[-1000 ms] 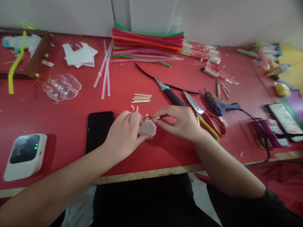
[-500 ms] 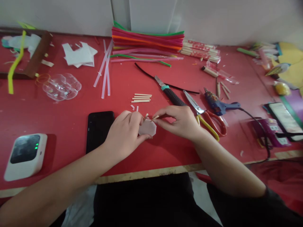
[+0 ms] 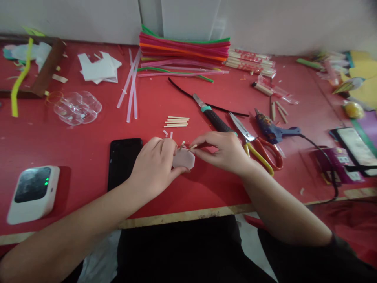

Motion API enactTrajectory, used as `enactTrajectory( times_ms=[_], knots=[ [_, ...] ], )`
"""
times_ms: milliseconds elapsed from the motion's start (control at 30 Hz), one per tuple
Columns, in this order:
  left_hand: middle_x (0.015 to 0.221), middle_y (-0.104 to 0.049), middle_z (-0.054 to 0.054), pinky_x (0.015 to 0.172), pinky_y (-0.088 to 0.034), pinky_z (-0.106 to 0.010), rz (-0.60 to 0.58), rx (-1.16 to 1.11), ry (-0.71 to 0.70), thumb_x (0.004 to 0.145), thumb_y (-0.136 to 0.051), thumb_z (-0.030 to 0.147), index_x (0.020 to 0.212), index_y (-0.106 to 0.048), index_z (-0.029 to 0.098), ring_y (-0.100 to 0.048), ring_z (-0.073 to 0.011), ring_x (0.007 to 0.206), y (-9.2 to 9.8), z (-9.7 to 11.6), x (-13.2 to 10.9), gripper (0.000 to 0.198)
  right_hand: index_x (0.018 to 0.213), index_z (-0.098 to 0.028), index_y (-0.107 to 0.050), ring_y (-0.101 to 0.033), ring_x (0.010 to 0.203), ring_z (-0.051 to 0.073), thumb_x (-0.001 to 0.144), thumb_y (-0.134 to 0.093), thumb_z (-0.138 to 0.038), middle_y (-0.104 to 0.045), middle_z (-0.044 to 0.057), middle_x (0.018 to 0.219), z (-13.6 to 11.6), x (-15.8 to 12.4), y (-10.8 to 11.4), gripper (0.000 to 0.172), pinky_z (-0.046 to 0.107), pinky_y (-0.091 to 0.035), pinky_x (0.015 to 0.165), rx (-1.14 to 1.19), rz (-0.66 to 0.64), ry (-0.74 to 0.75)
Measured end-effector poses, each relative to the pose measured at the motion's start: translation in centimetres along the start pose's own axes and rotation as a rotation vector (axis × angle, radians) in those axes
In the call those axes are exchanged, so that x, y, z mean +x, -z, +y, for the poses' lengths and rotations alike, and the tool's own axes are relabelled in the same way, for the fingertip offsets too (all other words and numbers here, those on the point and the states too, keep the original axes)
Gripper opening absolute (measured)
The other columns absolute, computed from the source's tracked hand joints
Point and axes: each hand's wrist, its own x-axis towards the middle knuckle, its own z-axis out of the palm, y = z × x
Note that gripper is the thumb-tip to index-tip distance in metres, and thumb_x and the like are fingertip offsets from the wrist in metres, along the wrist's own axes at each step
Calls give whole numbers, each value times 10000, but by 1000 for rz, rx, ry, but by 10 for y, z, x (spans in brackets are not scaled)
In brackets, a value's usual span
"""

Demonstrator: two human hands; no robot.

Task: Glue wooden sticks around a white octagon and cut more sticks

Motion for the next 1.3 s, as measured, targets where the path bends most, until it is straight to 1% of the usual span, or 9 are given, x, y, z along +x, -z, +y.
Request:
enactTrajectory(
  times_ms=[333, 467, 533, 700, 833, 933, 1100, 1200, 1300],
  knots=[
    [876, -625, -64, 751, -479, -418, -1, 1, 2, 762, -852, 339, 964, -515, 183, -589, -297, 876, 1, 1, 0, 423, 924, -190, -700, -725, 789, 133, 882, -681, -167, -764, 17, 871, -2, -1, -1, 51, 243, -570, 750, 62, 16, -8],
    [888, -614, -51, 749, -484, -405, 42, -17, -12, 739, -865, 308, 936, -453, 216, -596, -279, 865, 0, 1, -1, 466, 902, -198, -659, -673, 707, 128, 853, -683, -199, -723, 5, 831, -2, -1, 6, 54, 258, -554, 684, 129, 124, -139],
    [921, -617, -48, 741, -490, -391, 56, -79, -9, 745, -856, 300, 919, -409, 235, -607, -265, 867, 0, 1, -1, 484, 975, -195, -644, -631, 639, 119, 829, -686, -193, -699, -15, 780, -1, 0, 10, 152, 251, -515, 621, 58, 85, -238],
    [1049, -590, -49, 736, -516, -342, 79, -291, 14, 788, -776, 185, 941, -364, 249, -625, -215, 912, -1, 4, -4, 444, 1271, -155, -597, -651, 662, 148, 821, -683, -151, -717, -15, 763, -9, 3, 13, 459, 268, -476, 632, -216, -228, -366],
    [1083, -591, -70, 777, -538, -368, 101, -403, 25, 838, -676, 153, 990, -403, 238, -632, -215, 953, -4, 4, -5, 323, 1243, -198, -654, -693, 708, 179, 866, -720, -322, -764, 51, 934, -11, -9, 41, 403, 305, -515, 634, -362, -87, -294],
    [1088, -612, -74, 788, -557, -361, 128, -630, 104, 847, -640, 143, 1051, -444, 229, -657, -193, 926, -5, 1, -2, 296, 1193, -272, -699, -719, 702, 182, 941, -614, -303, -784, 44, 915, 17, -33, 90, 268, 318, -518, 604, -595, 35, -269],
    [889, -636, -2, 667, -545, -281, 30, -1029, 274, 789, -724, 177, 977, -546, 218, -637, -142, 750, 2, -1, 6, 262, 956, -259, -759, -680, 572, 161, 920, -604, -461, -745, 32, 724, 108, -85, 161, 257, 338, -404, 529, -733, 158, -263],
    [791, -632, 31, 628, -535, -258, 24, -1267, 395, 714, -802, 171, 889, -594, 209, -602, -114, 663, 7, -2, 12, 275, 920, -253, -752, -659, 524, 142, 853, -699, -408, -744, 49, 706, 142, -100, 171, 177, 313, -404, 493, -710, 130, -238],
    [809, -681, 19, 688, -566, -282, 54, -1471, 469, 663, -860, 199, 906, -657, 208, -652, -136, 716, 9, -2, 15, 317, 939, -283, -735, -629, 484, 112, 812, -734, -361, -720, 12, 668, 147, -100, 166, 148, 275, -373, 449, -666, 138, -237]
  ],
)
